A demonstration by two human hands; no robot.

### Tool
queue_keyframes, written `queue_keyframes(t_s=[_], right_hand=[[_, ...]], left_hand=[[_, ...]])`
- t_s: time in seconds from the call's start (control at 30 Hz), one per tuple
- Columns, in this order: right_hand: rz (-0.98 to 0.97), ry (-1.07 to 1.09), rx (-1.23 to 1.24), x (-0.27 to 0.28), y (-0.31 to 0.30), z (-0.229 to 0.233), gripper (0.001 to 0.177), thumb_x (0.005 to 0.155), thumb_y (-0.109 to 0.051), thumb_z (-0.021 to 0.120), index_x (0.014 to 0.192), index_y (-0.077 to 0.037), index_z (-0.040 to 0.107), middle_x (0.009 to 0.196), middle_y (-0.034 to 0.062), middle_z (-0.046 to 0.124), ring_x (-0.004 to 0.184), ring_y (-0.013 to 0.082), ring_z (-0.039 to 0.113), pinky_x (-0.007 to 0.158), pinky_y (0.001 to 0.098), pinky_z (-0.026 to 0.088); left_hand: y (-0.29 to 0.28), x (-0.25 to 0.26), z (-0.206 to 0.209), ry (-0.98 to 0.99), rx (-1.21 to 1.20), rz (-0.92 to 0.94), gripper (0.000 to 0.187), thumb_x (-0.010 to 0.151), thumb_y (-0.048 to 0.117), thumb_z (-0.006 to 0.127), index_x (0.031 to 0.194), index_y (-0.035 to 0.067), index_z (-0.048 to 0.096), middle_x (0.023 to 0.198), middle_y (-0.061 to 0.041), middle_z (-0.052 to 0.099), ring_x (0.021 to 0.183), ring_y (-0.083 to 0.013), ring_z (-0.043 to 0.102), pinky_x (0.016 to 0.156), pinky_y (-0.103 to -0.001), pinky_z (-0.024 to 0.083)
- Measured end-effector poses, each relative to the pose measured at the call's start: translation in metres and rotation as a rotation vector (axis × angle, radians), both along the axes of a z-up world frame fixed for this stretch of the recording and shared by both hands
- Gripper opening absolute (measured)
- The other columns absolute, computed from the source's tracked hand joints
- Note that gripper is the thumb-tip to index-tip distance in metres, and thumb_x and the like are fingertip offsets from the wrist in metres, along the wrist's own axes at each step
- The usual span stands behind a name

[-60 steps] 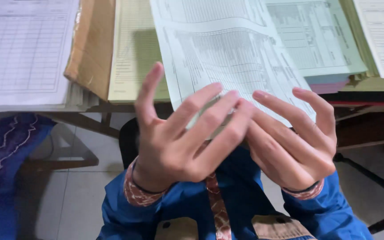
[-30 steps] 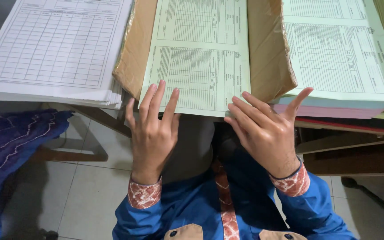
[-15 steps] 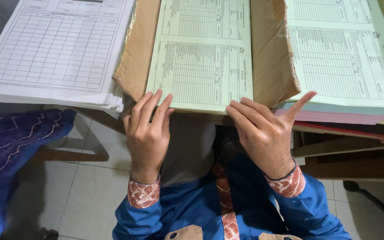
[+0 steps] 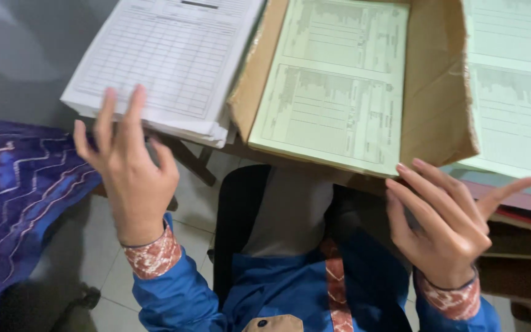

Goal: Sorting and organizing printed documents into stacks and boxes

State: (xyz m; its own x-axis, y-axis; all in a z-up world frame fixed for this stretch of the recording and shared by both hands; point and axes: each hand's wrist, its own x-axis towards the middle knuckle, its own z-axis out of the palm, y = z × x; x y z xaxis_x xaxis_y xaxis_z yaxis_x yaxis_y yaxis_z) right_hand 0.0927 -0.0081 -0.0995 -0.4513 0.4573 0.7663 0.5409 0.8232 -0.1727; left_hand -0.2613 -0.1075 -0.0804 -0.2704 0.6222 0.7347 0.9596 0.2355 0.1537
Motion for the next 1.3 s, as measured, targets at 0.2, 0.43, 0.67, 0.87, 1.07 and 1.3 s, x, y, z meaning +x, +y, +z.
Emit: queue_keyframes(t_s=[0.2, 0.43, 0.67, 0.87, 1.07, 1.3], right_hand=[[0.184, 0.068, 0.128, 0.006, -0.001, -0.005, 0.011, 0.102, 0.025, 0.074, 0.099, 0.016, 0.079, 0.108, 0.0344, 0.077, 0.102, 0.0507, 0.074, 0.098, 0.0531, 0.058], [0.169, 0.164, -0.062, 0.020, 0.005, -0.066, 0.013, 0.116, 0.029, 0.067, 0.125, 0.020, 0.068, 0.138, 0.0444, 0.066, 0.143, 0.0611, 0.059, 0.121, 0.0597, 0.054], [0.195, 0.049, 0.098, -0.018, -0.011, -0.002, 0.013, 0.104, 0.027, 0.076, 0.107, 0.014, 0.078, 0.119, 0.0350, 0.076, 0.113, 0.0560, 0.070, 0.103, 0.0568, 0.058], [0.117, 0.285, 0.320, -0.033, -0.012, -0.010, 0.073, 0.095, -0.006, 0.079, 0.154, -0.011, 0.036, 0.117, 0.0389, 0.062, 0.101, 0.0524, 0.065, 0.127, 0.0865, 0.017], [0.037, 0.132, 0.252, -0.004, -0.017, -0.018, 0.031, 0.092, -0.021, 0.087, 0.112, -0.018, 0.064, 0.126, 0.0232, 0.061, 0.121, 0.0446, 0.060, 0.125, 0.0852, 0.012], [0.024, 0.240, 0.201, -0.003, -0.020, -0.009, 0.016, 0.096, -0.008, 0.066, 0.088, -0.017, 0.076, 0.098, 0.0122, 0.074, 0.098, 0.0328, 0.067, 0.128, 0.0741, 0.014]], left_hand=[[-0.022, -0.004, -0.007, 0.221, -0.007, 0.047, 0.049, 0.097, -0.004, 0.087, 0.138, 0.012, 0.068, 0.129, -0.001, 0.082, 0.135, -0.0245, 0.062, 0.122, -0.063, 0.017], [-0.025, -0.024, 0.003, 0.179, 0.287, -0.102, 0.020, 0.098, -0.012, 0.079, 0.112, 0.002, 0.075, 0.106, -0.010, 0.081, 0.101, -0.0219, 0.078, 0.117, -0.056, 0.035], [-0.024, -0.005, -0.003, 0.147, 0.609, -0.156, 0.027, 0.089, -0.002, 0.087, 0.106, 0.003, 0.067, 0.094, -0.012, 0.071, 0.085, -0.0203, 0.071, 0.090, -0.045, 0.063], [-0.017, 0.066, -0.002, 0.443, 0.527, -0.470, 0.020, 0.095, 0.017, 0.085, 0.108, 0.015, 0.069, 0.101, -0.005, 0.081, 0.090, -0.0120, 0.084, 0.098, -0.039, 0.056], [-0.001, 0.119, 0.028, 0.378, 0.491, -0.624, 0.007, 0.098, 0.016, 0.070, 0.093, 0.021, 0.072, 0.092, 0.002, 0.080, 0.082, -0.0106, 0.081, 0.082, -0.028, 0.060], [0.004, 0.145, 0.025, 0.424, 0.372, -0.725, 0.011, 0.103, 0.016, 0.065, 0.101, 0.021, 0.074, 0.101, 0.002, 0.080, 0.091, -0.0115, 0.080, 0.088, -0.030, 0.057]])
